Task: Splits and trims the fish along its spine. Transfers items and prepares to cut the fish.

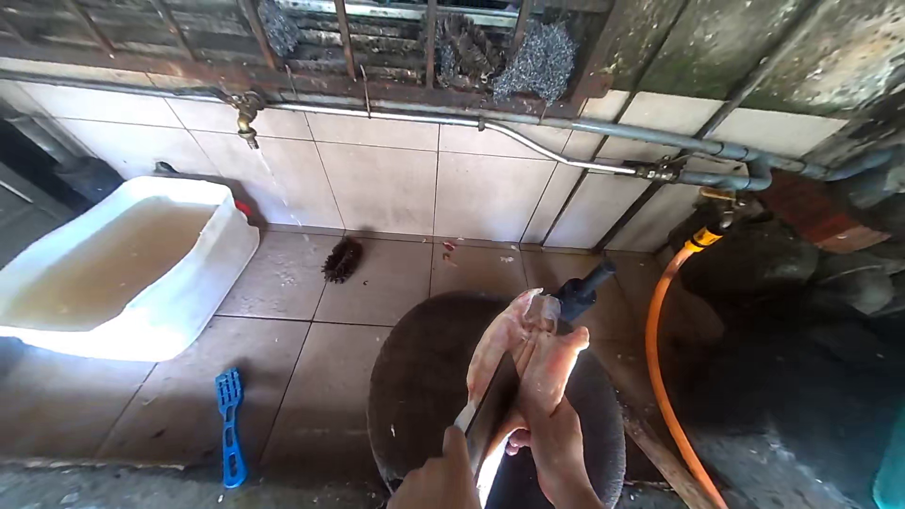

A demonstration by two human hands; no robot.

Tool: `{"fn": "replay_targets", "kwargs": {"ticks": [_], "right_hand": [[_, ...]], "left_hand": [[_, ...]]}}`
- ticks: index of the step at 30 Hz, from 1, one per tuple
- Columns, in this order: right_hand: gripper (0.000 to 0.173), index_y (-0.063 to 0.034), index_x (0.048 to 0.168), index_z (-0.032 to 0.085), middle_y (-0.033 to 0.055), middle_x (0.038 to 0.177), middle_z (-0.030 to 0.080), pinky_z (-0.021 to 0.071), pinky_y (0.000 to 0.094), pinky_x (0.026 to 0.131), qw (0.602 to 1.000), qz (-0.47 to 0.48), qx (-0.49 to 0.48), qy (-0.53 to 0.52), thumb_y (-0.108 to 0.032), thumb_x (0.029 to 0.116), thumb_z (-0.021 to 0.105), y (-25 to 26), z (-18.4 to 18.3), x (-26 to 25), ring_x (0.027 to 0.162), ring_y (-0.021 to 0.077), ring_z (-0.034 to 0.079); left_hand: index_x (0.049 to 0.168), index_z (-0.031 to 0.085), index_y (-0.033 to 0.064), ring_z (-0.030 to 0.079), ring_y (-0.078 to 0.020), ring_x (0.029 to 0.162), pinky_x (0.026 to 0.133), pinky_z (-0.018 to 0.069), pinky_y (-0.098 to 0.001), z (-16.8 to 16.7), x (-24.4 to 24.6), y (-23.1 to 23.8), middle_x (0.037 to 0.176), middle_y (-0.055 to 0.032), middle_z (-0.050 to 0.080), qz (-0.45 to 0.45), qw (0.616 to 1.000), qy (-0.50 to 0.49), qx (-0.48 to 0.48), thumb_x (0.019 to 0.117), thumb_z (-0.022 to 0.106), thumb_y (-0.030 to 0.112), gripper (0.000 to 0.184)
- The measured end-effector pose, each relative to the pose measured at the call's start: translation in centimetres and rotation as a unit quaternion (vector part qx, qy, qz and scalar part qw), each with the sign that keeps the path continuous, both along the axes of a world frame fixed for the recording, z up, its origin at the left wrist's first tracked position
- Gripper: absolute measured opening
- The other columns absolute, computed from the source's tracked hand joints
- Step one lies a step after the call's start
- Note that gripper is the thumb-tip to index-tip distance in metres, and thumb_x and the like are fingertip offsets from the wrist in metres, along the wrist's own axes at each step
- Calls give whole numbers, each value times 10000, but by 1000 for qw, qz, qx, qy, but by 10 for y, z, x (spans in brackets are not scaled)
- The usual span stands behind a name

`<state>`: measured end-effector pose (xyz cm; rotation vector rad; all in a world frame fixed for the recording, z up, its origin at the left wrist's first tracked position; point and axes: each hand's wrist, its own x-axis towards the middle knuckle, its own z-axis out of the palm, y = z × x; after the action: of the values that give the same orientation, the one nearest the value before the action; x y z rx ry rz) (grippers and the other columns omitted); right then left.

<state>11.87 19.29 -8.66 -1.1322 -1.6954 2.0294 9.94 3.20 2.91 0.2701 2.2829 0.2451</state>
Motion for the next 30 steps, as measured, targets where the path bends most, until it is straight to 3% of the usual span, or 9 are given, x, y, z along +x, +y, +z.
{"fn": "replay_targets", "kwargs": {"ticks": [4, 8, 12, 15, 19, 24, 30], "right_hand": [[173, 26, 1091, 539, 145, 603, 610, 508, 360, 342, 1000, 0, -24, 2, -29, 935, 591, -2, -2, -5, 383, 228, 570], [194, 32, 1054, 549, 149, 607, 619, 523, 368, 356, 999, 29, -36, 15, -29, 888, 627, 7, -7, -3, 397, 238, 586], [189, 1, 1015, 593, 105, 607, 626, 533, 369, 389, 996, 84, -16, 0, -103, 886, 684, 17, -10, -2, 406, 212, 580], [160, -43, 981, 641, 61, 641, 636, 535, 354, 450, 994, 110, 12, -18, -171, 903, 695, 22, -11, -2, 453, 170, 588], [157, -50, 1030, 642, 74, 658, 632, 532, 337, 482, 991, 133, -17, -21, -147, 924, 704, 28, -10, 1, 479, 162, 589], [184, -12, 1085, 608, 123, 632, 648, 535, 301, 431, 986, 137, -88, -27, -65, 931, 694, 33, -1, 5, 449, 179, 614], [208, -42, 1123, 613, 123, 663, 643, 536, 305, 443, 985, 141, -93, -31, -123, 949, 692, 30, -6, 5, 461, 182, 610]], "left_hand": [[1415, 393, 125, 724, -359, 1015, 781, 601, -533, 2, -17, 32, 1070, -145, 715, 13, 999, -17, -34, 834, 714, 87, 665], [1409, 346, 92, 702, -356, 1040, 804, 602, -544, 9, -34, 42, 1135, -166, 660, -29, 999, -23, -39, 778, 775, 103, 763], [1387, 356, 16, 694, -348, 963, 789, 594, -513, 29, -47, 58, 1118, -204, 628, -106, 990, -13, -89, 864, 736, 127, 656], [1357, 375, 26, 704, -304, 911, 768, 601, -453, 27, -44, 73, 1083, -182, 624, -112, 983, 19, -147, 921, 703, 150, 560], [1367, 390, 35, 699, -309, 1037, 887, 583, -460, -3, -21, 69, 1111, -173, 648, -65, 986, 79, -131, 938, 692, 181, 544], [1342, 374, 51, 701, -263, 757, 668, 606, -413, 19, -27, 62, 1008, -163, 620, -91, 980, 37, -172, 976, 671, 194, 492], [1305, 384, 60, 679, -219, 669, 609, 593, -377, 8, -21, 63, 946, -130, 617, -69, 978, 38, -191, 973, 666, 208, 460]]}}
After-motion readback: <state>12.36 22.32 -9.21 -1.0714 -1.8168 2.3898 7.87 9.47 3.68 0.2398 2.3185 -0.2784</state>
